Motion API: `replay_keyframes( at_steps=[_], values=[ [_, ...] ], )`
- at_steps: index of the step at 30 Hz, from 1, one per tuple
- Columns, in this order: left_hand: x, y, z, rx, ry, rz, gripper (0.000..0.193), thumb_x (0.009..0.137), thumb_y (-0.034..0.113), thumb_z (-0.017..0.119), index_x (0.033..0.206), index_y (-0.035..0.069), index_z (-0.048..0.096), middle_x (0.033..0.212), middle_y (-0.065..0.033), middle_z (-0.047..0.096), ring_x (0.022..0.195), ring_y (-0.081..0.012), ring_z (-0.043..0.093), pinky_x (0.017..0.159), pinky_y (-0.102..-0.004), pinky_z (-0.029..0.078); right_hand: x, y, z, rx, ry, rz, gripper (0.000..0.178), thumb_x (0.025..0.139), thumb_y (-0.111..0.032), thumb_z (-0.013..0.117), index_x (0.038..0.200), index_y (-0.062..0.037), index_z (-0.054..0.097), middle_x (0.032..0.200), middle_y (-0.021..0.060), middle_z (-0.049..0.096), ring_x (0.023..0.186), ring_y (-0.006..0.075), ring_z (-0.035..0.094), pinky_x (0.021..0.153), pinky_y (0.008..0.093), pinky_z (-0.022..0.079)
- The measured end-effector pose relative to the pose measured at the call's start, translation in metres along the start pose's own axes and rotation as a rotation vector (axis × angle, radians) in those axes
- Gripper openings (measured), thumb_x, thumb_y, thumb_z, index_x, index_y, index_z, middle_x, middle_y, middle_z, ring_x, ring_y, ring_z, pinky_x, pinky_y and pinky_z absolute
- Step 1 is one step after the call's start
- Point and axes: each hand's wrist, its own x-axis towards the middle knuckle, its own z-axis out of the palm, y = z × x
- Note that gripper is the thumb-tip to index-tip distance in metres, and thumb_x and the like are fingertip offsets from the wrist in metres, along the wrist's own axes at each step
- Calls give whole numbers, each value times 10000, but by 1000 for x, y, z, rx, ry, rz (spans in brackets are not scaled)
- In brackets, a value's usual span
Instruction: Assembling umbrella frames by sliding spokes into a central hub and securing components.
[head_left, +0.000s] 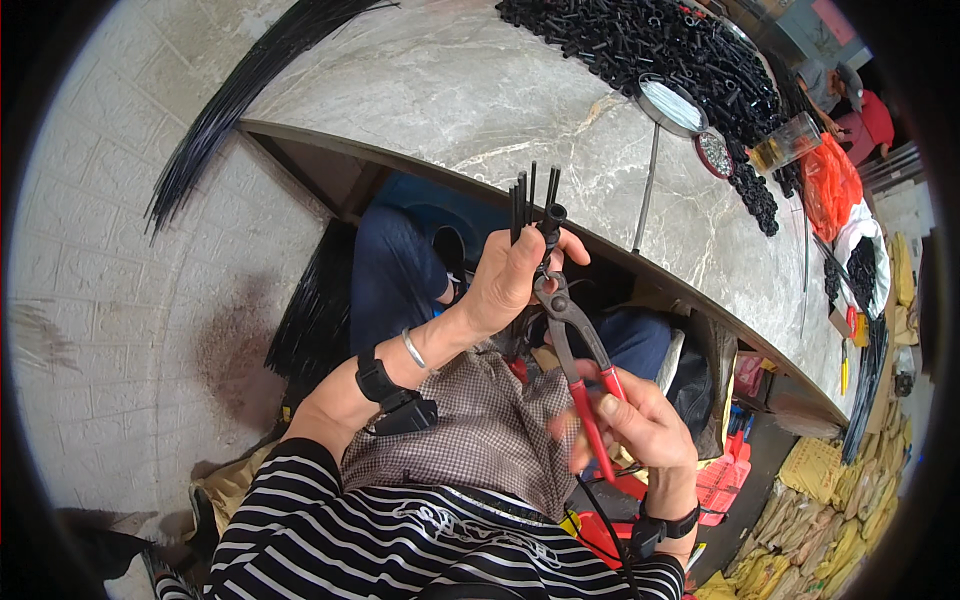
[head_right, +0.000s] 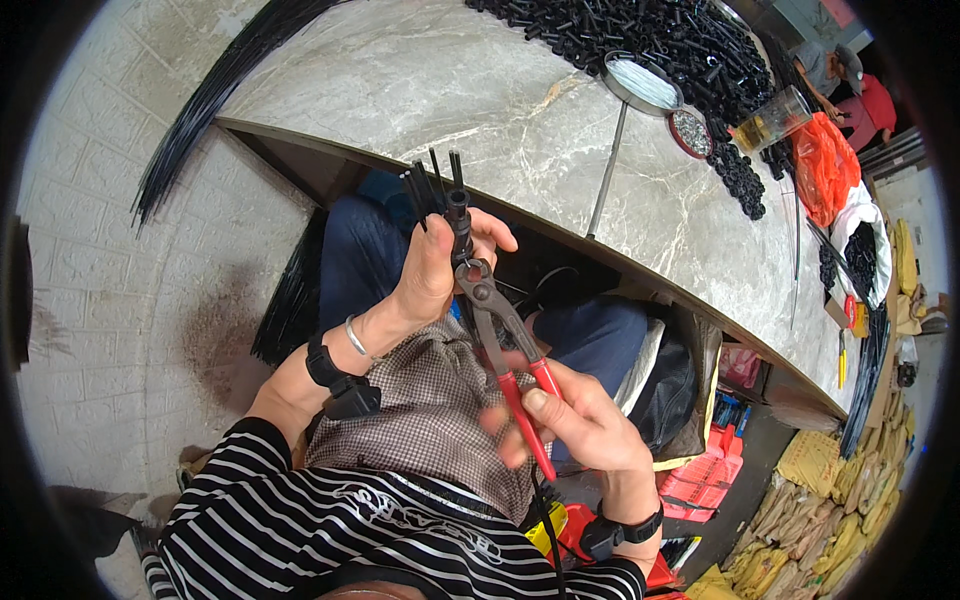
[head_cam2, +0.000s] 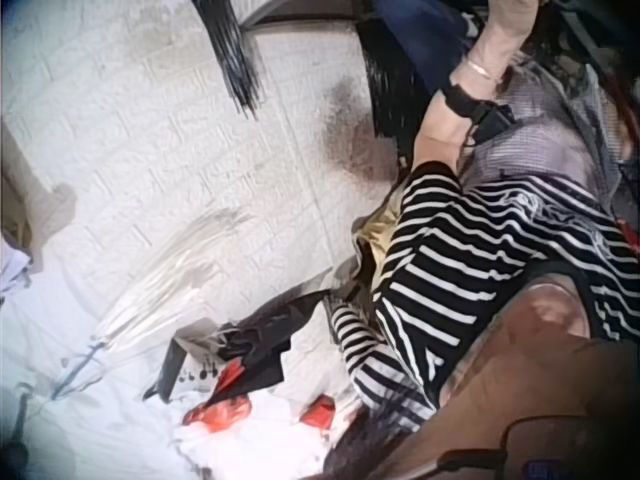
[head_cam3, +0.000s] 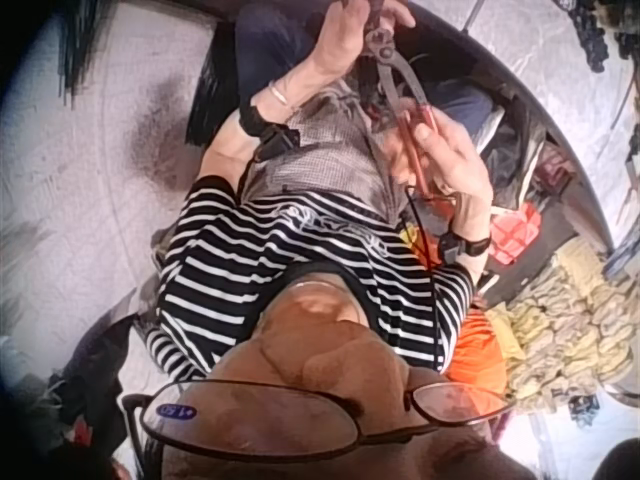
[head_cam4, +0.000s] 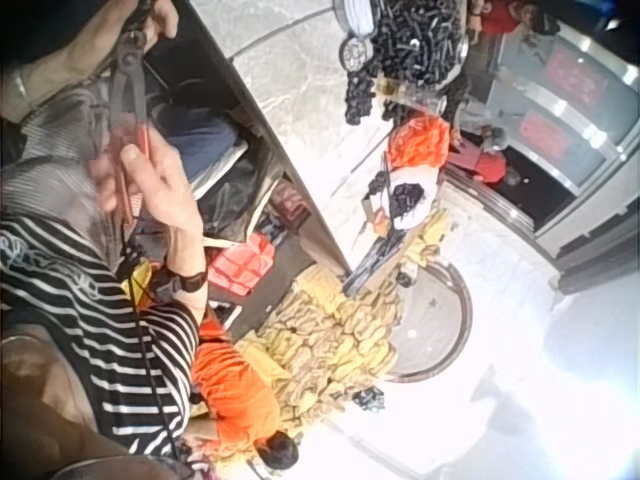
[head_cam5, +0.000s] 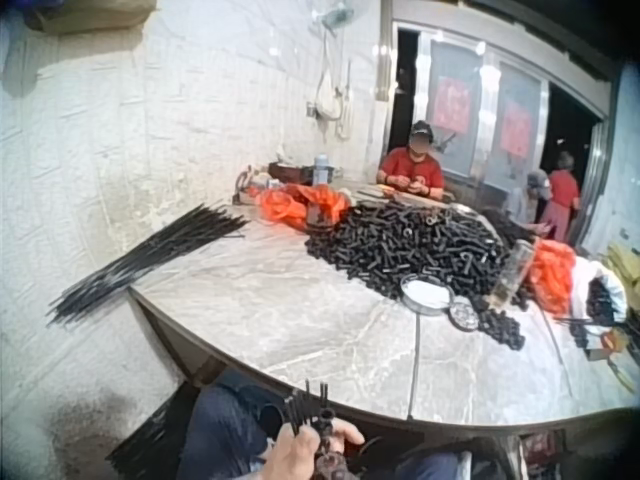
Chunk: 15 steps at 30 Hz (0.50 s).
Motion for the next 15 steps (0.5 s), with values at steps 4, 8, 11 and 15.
replay_keyframes(
  at_steps=[4,8,11,15],
  values=[
    [3,-1,-5,-14,-11,-12,871,817,774,277,908,-28,606,550,41,486,474,-25,414,434,-173,293,2,8,-4,-32,-2,-157,505,969,-230,458,1353,69,324,900,155,637,621,196,631,610,294,537],
    [1,1,-8,-27,-59,-22,854,818,765,307,902,-32,602,540,48,473,458,-17,423,410,-166,283,-12,-5,-13,-180,-20,-28,472,971,-231,459,1317,75,357,873,141,632,562,151,594,505,250,493],
    [0,1,-2,-66,-83,-17,771,849,703,364,877,-29,606,549,49,450,475,-17,408,426,-171,294,-16,-8,-11,-224,10,-28,402,974,-231,458,1237,70,414,829,128,620,504,105,543,413,218,426],
    [0,-2,4,-106,-73,19,687,882,639,417,860,-20,612,572,50,432,499,-16,387,447,-181,303,-18,-8,-12,-270,14,-30,289,977,-216,449,1098,47,458,756,89,588,479,95,527,407,222,417]
  ],
)
